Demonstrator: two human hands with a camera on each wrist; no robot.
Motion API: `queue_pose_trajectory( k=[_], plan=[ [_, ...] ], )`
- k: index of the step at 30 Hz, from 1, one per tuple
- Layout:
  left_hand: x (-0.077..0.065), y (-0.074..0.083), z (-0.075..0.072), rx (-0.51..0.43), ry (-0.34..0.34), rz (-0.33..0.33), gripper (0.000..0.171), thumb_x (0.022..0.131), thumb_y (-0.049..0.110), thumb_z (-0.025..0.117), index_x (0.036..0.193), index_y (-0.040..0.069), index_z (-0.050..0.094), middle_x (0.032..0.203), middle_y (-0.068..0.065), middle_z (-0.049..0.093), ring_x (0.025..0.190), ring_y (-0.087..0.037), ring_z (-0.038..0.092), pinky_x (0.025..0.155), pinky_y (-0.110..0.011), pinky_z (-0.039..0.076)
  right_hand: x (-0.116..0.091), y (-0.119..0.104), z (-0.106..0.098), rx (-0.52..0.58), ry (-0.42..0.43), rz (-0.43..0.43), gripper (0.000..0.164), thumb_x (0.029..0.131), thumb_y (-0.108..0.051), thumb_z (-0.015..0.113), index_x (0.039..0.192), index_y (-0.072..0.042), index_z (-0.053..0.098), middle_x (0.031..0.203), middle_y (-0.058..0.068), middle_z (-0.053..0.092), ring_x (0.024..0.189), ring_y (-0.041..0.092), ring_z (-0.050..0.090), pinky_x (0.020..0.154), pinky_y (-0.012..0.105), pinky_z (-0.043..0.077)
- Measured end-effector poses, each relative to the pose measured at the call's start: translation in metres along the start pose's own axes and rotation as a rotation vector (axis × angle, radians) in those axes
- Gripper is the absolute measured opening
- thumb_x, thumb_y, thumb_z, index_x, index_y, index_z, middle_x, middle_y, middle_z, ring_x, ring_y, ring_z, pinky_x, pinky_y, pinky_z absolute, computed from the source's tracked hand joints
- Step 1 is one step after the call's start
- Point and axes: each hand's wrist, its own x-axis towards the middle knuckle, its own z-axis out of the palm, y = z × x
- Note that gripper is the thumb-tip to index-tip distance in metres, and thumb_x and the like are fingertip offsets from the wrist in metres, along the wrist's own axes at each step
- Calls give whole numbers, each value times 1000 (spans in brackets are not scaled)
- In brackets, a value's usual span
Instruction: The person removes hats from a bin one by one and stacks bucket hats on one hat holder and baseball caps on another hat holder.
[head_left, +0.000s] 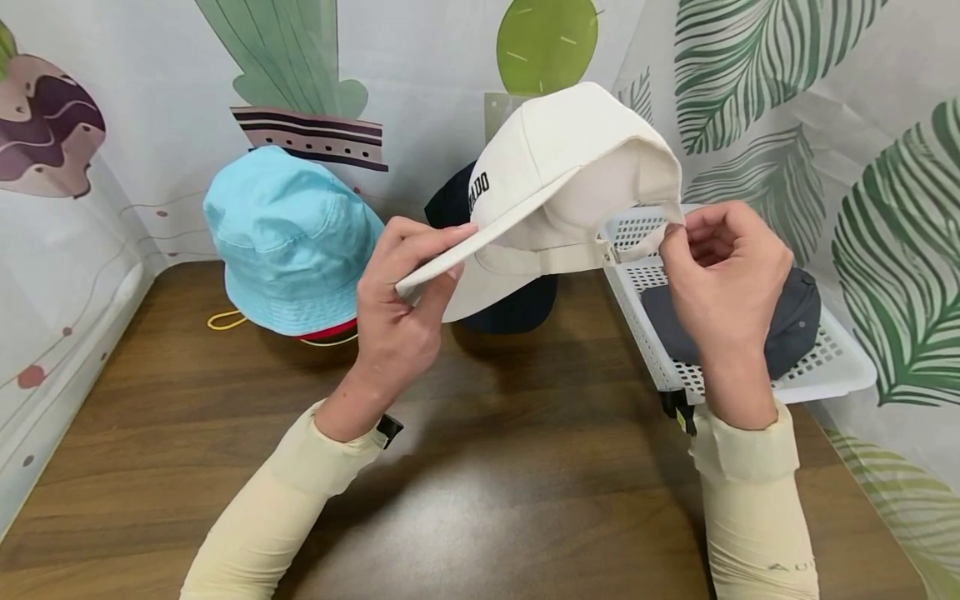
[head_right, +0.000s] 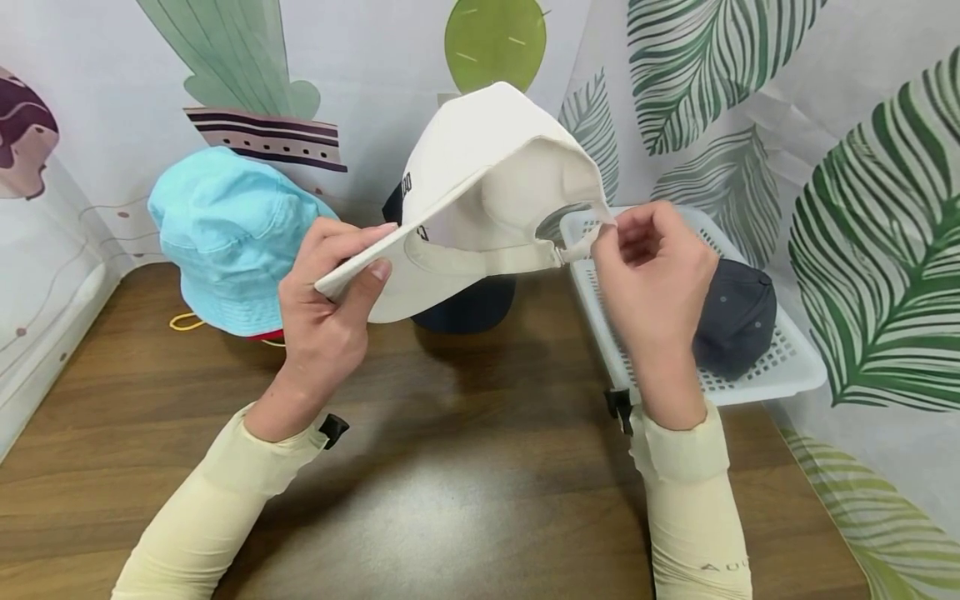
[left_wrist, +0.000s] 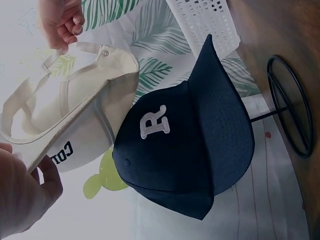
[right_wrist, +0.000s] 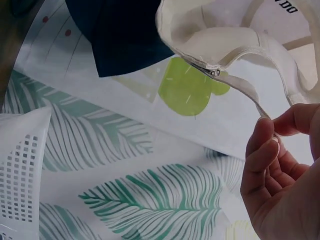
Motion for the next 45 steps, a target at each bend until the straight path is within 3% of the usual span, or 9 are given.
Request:
queue_pose_trajectory(
  k=[17,27,33,40,43,45],
  plan=[
    [2,-1,-5,2,-17,0,24,98,1,70,120,-1,77,105,-17,64,98,-29,58,81,-38,46,16,21,-9,-6,97,60,12,87,-4,65,83,4,74,64,-15,64,54,1,57,60,18,46],
    [1,3,2,10,-40,50,23,96,-2,72,118,3,80,104,-16,66,95,-26,61,79,-35,47,21,19,-18,-45,196,88,14,84,-3,61,78,-4,73,64,-15,62,58,0,58,63,18,47],
    [-1,2,1,27,-42,51,22,97,1,72,118,3,79,105,-16,65,96,-26,61,80,-35,47,22,19,-19,-46,185,98,14,85,-3,61,77,-5,73,63,-16,63,56,0,58,62,18,47],
    [-1,4,3,37,-69,110,19,101,3,67,116,3,79,104,-17,64,97,-27,63,80,-35,48,22,20,-22,-13,174,105,16,85,-1,59,74,-3,70,58,-14,61,50,2,55,56,19,44],
    [0,8,5,56,-79,144,20,103,3,62,114,1,78,104,-18,64,99,-28,64,81,-35,50,23,25,-22,29,136,128,18,87,-1,58,73,-2,68,55,-11,62,44,3,56,50,17,46],
    [0,11,6,69,-77,173,22,104,3,58,112,0,79,104,-20,64,99,-28,64,82,-35,52,24,31,-21,113,97,162,19,89,-1,60,72,1,67,53,-5,63,41,7,57,45,19,49]
  ],
)
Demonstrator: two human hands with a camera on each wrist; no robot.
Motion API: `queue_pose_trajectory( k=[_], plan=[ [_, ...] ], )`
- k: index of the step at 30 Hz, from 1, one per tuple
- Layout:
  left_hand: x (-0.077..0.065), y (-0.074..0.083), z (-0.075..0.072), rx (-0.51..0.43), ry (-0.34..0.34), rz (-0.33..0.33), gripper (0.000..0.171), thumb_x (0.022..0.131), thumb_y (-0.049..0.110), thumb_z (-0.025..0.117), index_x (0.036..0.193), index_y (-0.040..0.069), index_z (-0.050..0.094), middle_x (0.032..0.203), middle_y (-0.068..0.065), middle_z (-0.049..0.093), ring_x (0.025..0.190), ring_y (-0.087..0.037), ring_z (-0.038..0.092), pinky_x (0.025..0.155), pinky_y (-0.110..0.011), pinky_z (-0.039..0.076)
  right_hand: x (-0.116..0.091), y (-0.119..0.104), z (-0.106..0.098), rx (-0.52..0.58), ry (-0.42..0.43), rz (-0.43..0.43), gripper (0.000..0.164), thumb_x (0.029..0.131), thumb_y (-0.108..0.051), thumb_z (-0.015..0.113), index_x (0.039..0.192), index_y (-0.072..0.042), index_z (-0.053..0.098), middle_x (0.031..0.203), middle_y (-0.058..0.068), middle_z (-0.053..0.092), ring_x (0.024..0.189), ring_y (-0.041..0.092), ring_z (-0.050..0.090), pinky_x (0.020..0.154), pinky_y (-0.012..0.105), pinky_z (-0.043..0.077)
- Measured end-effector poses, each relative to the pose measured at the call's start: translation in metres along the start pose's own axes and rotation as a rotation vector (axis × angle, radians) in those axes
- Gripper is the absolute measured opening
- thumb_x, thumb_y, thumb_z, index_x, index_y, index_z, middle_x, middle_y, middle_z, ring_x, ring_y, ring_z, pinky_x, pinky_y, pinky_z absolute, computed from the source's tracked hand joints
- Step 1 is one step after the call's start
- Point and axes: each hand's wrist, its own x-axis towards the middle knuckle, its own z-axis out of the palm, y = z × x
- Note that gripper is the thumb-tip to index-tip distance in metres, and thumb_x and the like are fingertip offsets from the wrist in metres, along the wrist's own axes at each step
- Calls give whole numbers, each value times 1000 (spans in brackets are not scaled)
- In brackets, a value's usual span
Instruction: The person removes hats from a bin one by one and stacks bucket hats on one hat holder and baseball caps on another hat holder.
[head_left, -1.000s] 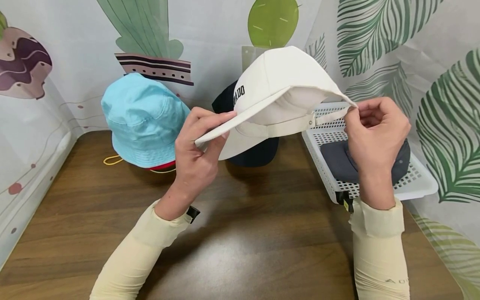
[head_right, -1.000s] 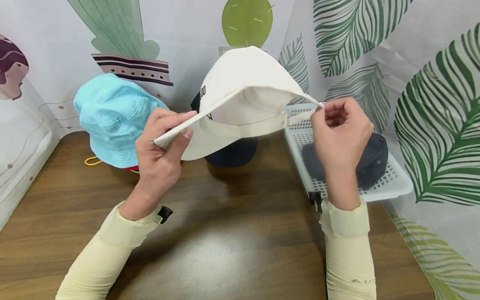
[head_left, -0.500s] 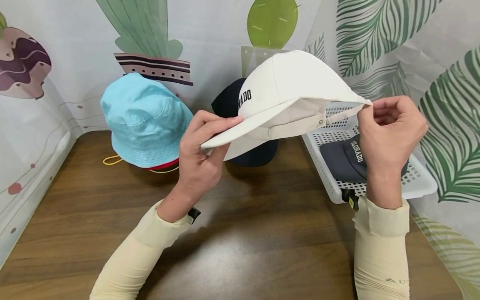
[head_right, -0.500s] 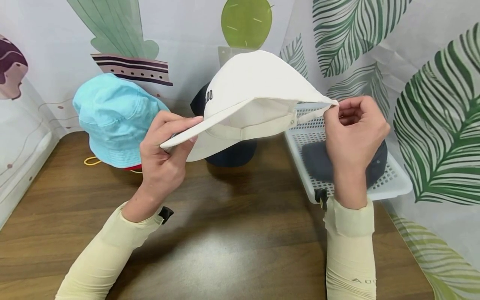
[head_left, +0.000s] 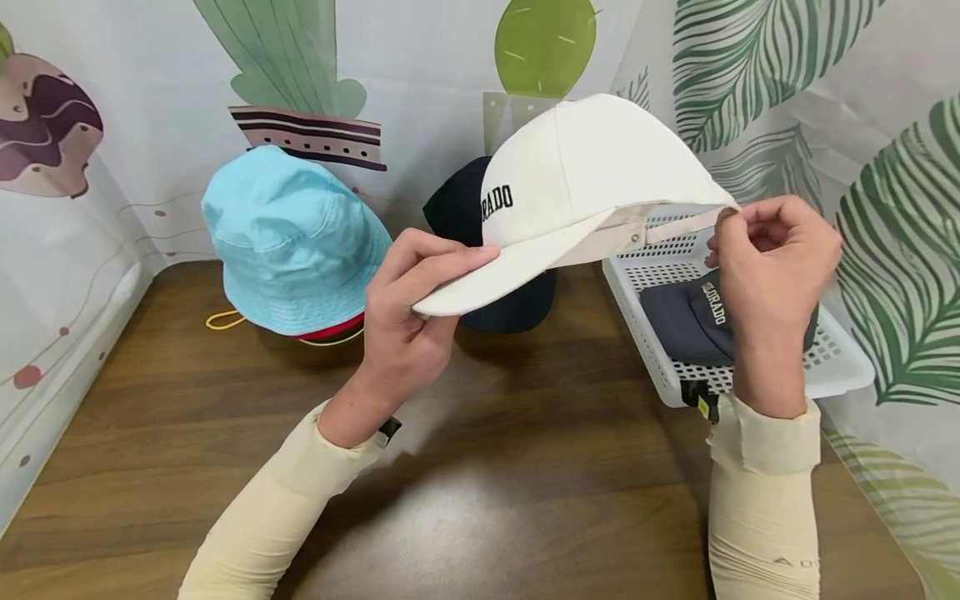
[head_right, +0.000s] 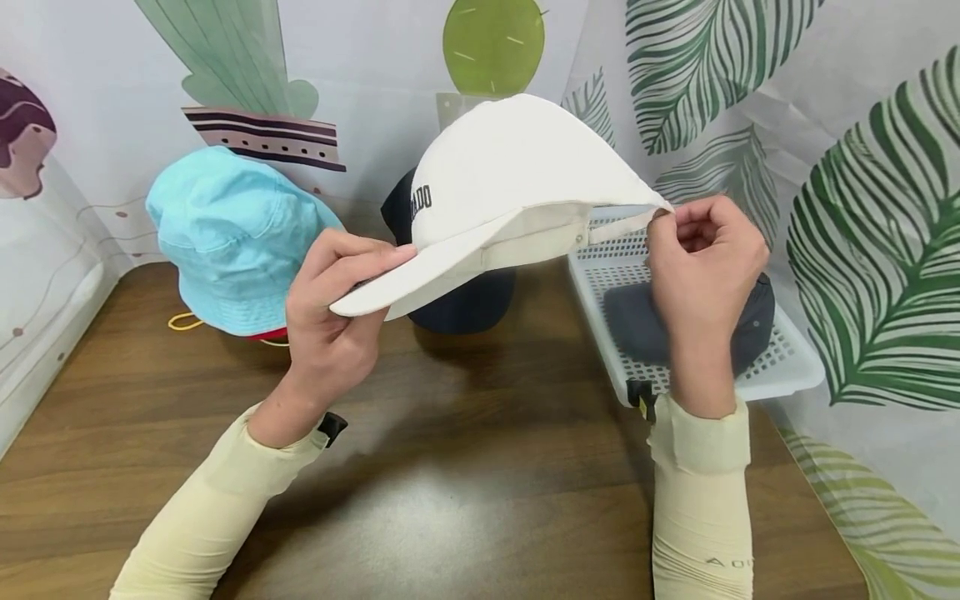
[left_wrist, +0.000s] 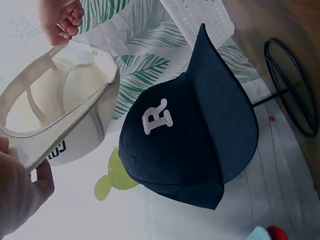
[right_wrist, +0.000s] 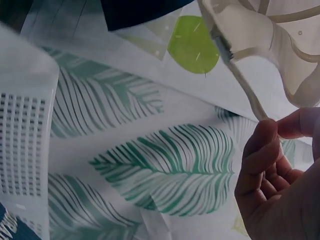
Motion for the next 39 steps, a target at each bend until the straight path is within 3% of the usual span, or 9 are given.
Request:
queue_pose_trajectory(
  k=[6,14,20,25,30,33,39],
  plan=[
    [1,5,3,12,-11,68,22,103,-1,58,110,-4,78,103,-23,64,101,-30,66,84,-36,54,7,15,0,296,-93,164,25,91,-3,73,71,9,65,51,11,61,35,16,55,41,23,50],
    [-4,0,5,81,-39,82,27,104,-2,51,112,0,76,106,-19,66,101,-28,67,87,-34,55,-3,4,-2,413,-204,232,24,93,-4,75,78,13,69,57,14,65,38,20,57,37,23,44],
    [-9,-3,7,108,-43,78,25,105,-2,52,114,2,75,109,-18,66,104,-28,67,88,-34,55,-20,-20,-5,546,-288,209,18,95,1,72,95,19,71,70,21,71,42,25,61,37,27,43],
    [-12,-3,9,109,-47,79,22,104,-2,56,114,2,75,111,-18,66,105,-30,66,89,-33,55,-37,-35,-7,610,-414,167,25,101,-2,67,111,21,69,81,23,75,48,27,65,41,27,47],
    [-15,-1,13,123,-71,149,19,99,-6,65,114,2,74,113,-19,66,107,-31,65,93,-35,55,-52,-46,-4,632,-519,106,27,105,-4,61,110,23,64,88,25,74,56,31,71,45,29,51],
    [-16,1,15,134,-84,200,20,97,-7,68,114,1,75,112,-19,66,107,-32,65,93,-36,56,-59,-50,-2,644,-523,91,26,106,-4,60,101,22,62,87,25,72,59,32,72,47,29,52],
    [-17,3,19,147,-101,246,20,98,-5,69,115,2,75,111,-18,67,107,-33,65,94,-39,57,-71,-57,3,629,-429,102,22,105,-4,63,95,15,60,70,23,67,52,28,66,46,30,50]
  ],
)
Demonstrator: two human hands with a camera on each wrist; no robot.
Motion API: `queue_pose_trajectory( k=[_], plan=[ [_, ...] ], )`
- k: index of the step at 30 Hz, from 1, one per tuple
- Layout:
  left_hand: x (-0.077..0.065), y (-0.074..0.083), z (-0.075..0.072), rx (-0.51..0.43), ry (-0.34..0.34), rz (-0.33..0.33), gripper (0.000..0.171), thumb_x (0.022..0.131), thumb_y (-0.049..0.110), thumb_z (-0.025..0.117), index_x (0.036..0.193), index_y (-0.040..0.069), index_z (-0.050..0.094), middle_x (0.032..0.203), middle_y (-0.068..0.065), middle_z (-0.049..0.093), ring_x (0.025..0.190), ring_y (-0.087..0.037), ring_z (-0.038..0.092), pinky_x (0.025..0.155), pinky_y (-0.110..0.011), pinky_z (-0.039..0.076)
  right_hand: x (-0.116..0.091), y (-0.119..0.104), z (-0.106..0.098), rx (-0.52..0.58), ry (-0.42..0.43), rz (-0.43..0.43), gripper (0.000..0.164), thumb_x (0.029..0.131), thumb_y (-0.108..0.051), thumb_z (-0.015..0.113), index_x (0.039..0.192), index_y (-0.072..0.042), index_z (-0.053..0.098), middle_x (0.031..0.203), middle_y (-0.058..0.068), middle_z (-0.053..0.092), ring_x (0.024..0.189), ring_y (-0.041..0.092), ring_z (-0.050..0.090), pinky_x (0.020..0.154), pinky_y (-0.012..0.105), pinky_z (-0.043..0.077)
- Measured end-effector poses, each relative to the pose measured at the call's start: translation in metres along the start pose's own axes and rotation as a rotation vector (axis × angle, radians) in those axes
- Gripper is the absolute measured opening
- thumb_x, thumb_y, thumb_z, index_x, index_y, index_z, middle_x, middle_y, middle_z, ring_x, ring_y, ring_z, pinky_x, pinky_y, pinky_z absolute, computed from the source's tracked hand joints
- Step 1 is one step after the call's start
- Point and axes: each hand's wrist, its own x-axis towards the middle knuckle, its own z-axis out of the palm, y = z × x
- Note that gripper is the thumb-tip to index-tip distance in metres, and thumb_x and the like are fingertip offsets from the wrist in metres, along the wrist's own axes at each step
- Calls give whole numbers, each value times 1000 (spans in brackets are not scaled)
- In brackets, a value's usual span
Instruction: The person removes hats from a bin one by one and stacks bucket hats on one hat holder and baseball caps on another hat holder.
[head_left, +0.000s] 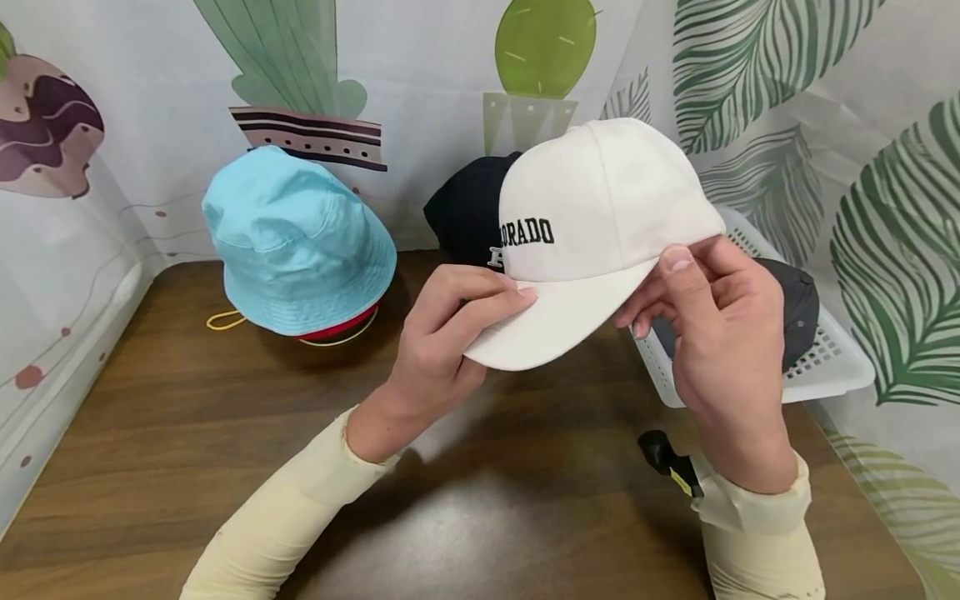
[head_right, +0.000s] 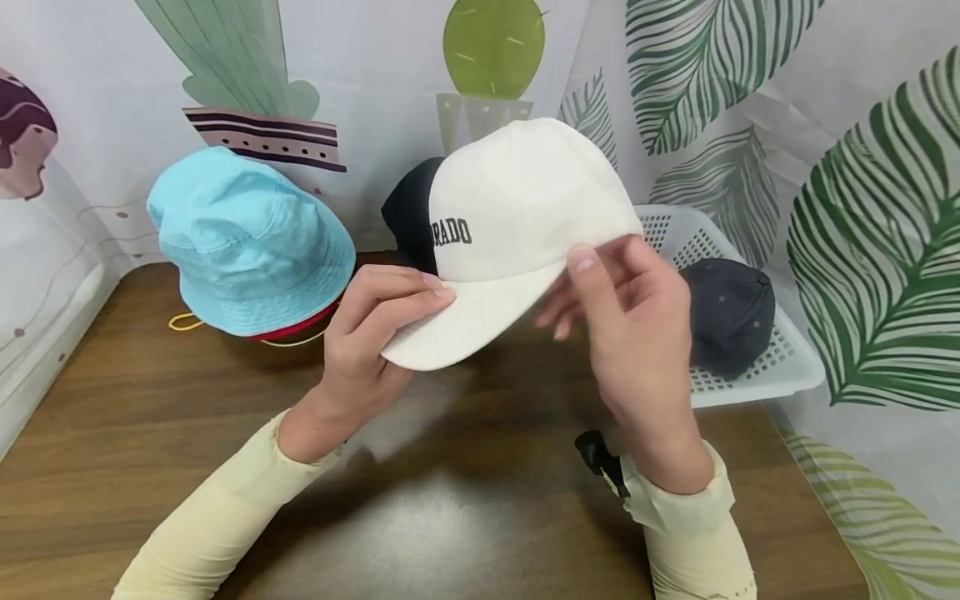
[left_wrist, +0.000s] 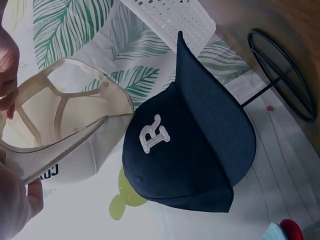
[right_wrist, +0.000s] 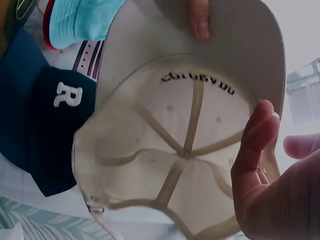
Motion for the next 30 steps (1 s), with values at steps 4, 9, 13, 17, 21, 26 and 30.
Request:
queue_pose_trajectory(
  k=[4,9,13,17,21,26,30],
  plan=[
    [-2,1,1,7,-17,7,21,98,-4,69,116,3,76,111,-17,67,108,-33,65,96,-40,56,-4,0,6,19,34,-4,19,104,-3,64,101,15,61,69,21,66,48,28,63,45,30,48],
    [-4,3,2,11,-40,-1,22,98,-3,69,118,4,75,113,-16,67,110,-33,65,97,-41,57,-6,2,10,73,39,-18,17,105,-2,62,109,15,63,79,19,67,51,26,55,44,30,44],
    [-5,3,2,13,-55,-18,23,98,-3,70,119,5,75,115,-15,67,112,-32,65,97,-40,57,-7,5,12,91,40,-30,19,106,-2,60,116,13,64,91,21,68,58,25,55,46,29,43],
    [-6,3,3,10,-59,-27,25,97,-5,70,119,4,75,116,-15,67,111,-31,65,97,-39,57,-7,6,14,131,33,-57,20,106,0,57,120,14,62,98,24,68,62,25,59,48,29,43],
    [-5,3,3,4,-55,-37,26,95,-8,71,118,4,74,114,-15,67,109,-30,66,95,-37,58,-6,8,16,144,49,-95,20,106,1,58,117,17,61,92,24,67,59,24,57,49,28,42],
    [-5,1,1,-8,-64,-43,25,93,1,76,117,4,73,114,-15,68,108,-29,65,93,-36,57,-5,9,16,148,67,-113,20,105,2,59,115,19,60,86,23,67,57,23,56,49,28,41],
    [-3,-1,-1,-75,-37,4,39,92,33,79,115,3,72,112,-14,69,105,-29,64,91,-39,54,-5,9,16,126,82,-120,19,104,2,60,113,19,61,85,22,66,57,22,57,48,27,43]
  ],
)
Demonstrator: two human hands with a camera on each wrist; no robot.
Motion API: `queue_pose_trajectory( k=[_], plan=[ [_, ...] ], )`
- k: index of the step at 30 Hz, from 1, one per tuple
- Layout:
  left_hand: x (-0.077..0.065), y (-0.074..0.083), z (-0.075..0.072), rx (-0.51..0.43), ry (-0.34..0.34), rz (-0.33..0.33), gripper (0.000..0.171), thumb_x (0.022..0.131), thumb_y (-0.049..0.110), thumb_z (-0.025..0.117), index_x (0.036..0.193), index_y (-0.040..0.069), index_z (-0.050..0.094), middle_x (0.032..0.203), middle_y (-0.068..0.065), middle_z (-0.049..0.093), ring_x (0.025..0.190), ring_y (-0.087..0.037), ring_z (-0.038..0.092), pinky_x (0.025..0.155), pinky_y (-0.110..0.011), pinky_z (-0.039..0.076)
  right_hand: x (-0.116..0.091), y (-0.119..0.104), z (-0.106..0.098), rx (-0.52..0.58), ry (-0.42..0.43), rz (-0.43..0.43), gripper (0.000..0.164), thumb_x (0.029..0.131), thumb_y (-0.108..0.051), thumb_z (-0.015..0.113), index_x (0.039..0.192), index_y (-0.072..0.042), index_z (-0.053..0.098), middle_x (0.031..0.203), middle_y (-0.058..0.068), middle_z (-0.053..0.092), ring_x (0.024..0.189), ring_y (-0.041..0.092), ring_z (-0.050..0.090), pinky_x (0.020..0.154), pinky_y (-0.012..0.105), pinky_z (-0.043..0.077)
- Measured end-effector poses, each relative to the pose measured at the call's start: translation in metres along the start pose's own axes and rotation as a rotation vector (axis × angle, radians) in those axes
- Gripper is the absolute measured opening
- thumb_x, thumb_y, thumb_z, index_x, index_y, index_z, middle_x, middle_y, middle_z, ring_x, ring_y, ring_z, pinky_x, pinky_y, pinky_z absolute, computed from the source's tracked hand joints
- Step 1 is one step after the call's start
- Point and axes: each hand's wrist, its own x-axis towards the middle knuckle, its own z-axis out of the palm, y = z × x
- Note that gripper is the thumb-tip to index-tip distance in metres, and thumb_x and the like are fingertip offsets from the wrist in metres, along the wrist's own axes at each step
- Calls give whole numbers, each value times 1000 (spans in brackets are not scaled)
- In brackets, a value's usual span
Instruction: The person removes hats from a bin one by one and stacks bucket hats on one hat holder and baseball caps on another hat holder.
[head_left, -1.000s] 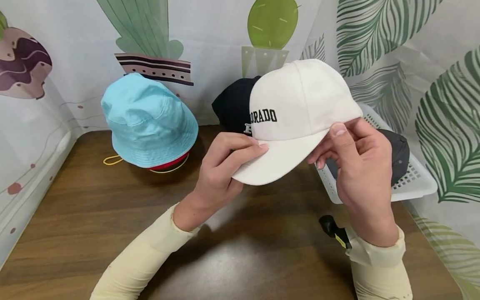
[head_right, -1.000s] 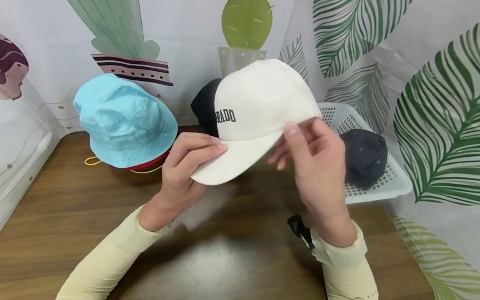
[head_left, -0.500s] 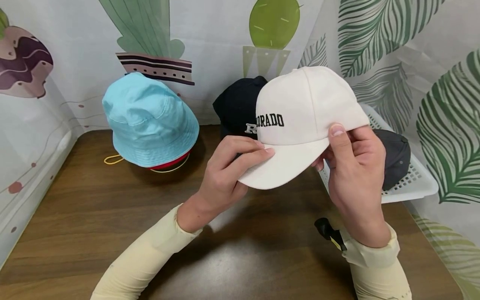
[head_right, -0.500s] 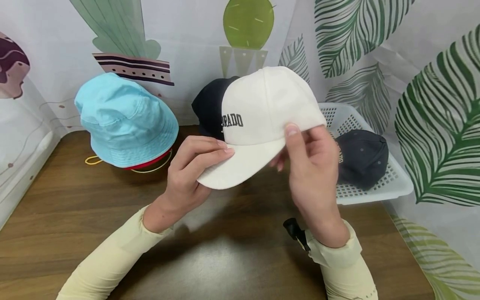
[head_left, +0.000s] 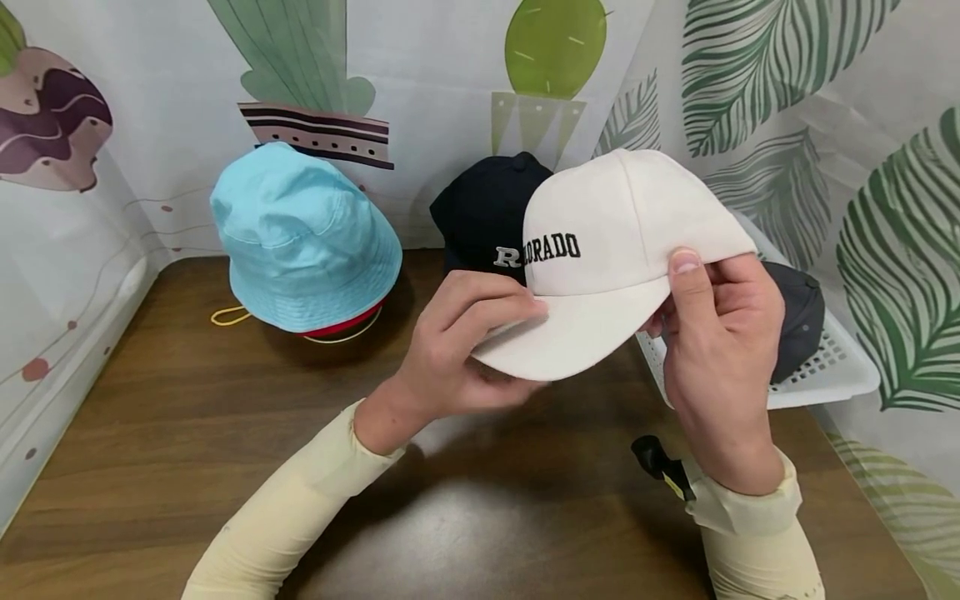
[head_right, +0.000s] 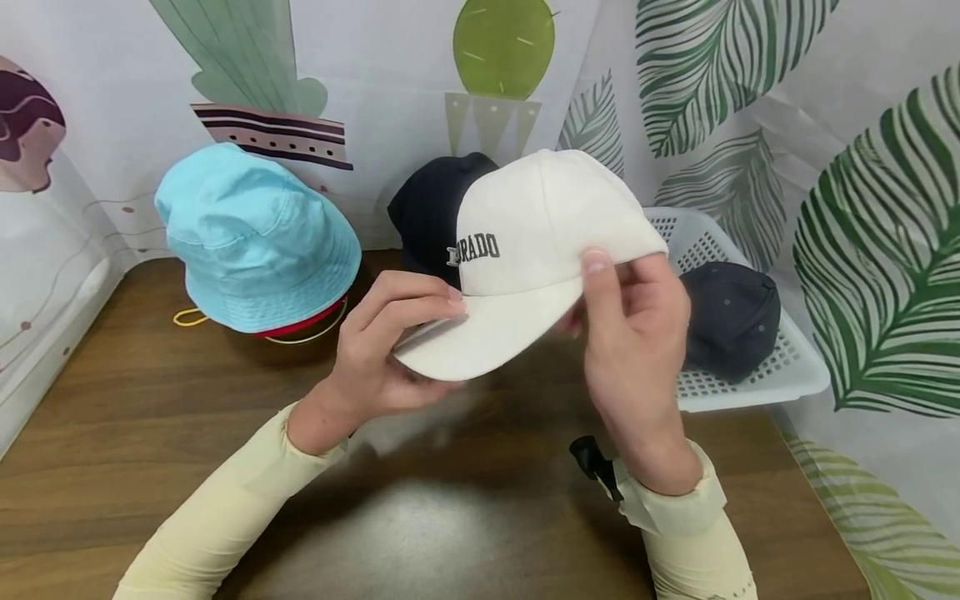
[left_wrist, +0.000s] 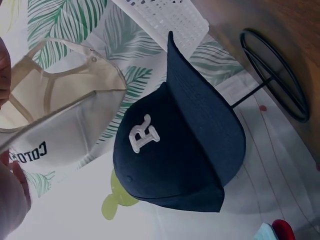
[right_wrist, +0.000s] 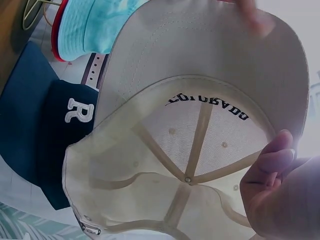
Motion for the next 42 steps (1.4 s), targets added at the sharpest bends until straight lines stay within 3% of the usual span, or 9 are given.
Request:
queue_pose_trajectory(
  k=[4,7,11,16,21,25,32,38,42],
  plan=[
    [3,-1,-2,-104,63,28,64,95,60,66,112,-2,70,108,-17,69,99,-30,64,88,-42,53,1,-2,-1,-2,1,-13,20,103,4,61,115,21,61,88,24,67,58,23,61,48,26,46],
    [2,-2,-4,-160,97,-104,67,103,59,54,111,-6,67,108,-19,68,101,-32,63,89,-42,53,3,-4,-2,19,0,-25,21,103,6,60,115,22,60,90,26,67,61,24,64,48,25,49],
    [-1,-6,-7,-236,73,-513,43,109,36,51,112,-5,64,108,-18,65,100,-28,62,88,-38,53,2,-6,-3,51,-3,-56,19,102,10,58,114,24,59,91,26,66,64,26,67,48,27,53],
    [1,-11,-10,-476,-107,-1095,41,114,33,44,119,-1,65,114,-16,66,101,-24,66,88,-33,57,1,-6,-2,124,-27,-97,17,99,15,54,112,26,58,94,27,67,69,28,68,55,29,57],
    [3,-14,-8,-681,-220,-1405,60,113,49,38,131,-3,62,123,-17,66,106,-25,67,90,-35,59,0,-6,-2,209,-48,-115,17,98,18,52,111,27,56,100,29,68,78,31,70,70,35,63],
    [1,-16,-8,-771,-219,-1462,62,113,52,38,136,-2,58,126,-15,66,107,-21,69,88,-34,61,-1,-7,-1,224,-72,-123,17,98,17,53,111,27,57,100,28,68,80,31,69,72,35,61],
    [-3,-15,-17,-979,-169,-1418,50,116,42,33,132,2,58,118,-11,69,104,-18,71,84,-34,63,-4,-4,-1,252,-188,-150,18,97,9,67,107,23,61,99,24,71,84,28,70,76,32,58],
    [4,-13,-23,-1017,7,-1408,42,116,42,36,110,10,62,96,-3,68,86,-12,69,72,-29,61,-6,-1,-6,215,-283,-168,23,98,4,70,112,20,63,103,22,73,87,25,72,81,30,61],
    [6,-13,-23,-991,128,-1365,38,117,38,36,102,16,63,97,2,65,95,-8,65,80,-26,57,-5,3,-12,184,-372,-145,26,100,0,69,117,19,63,107,20,72,91,24,71,83,29,61]
  ],
)
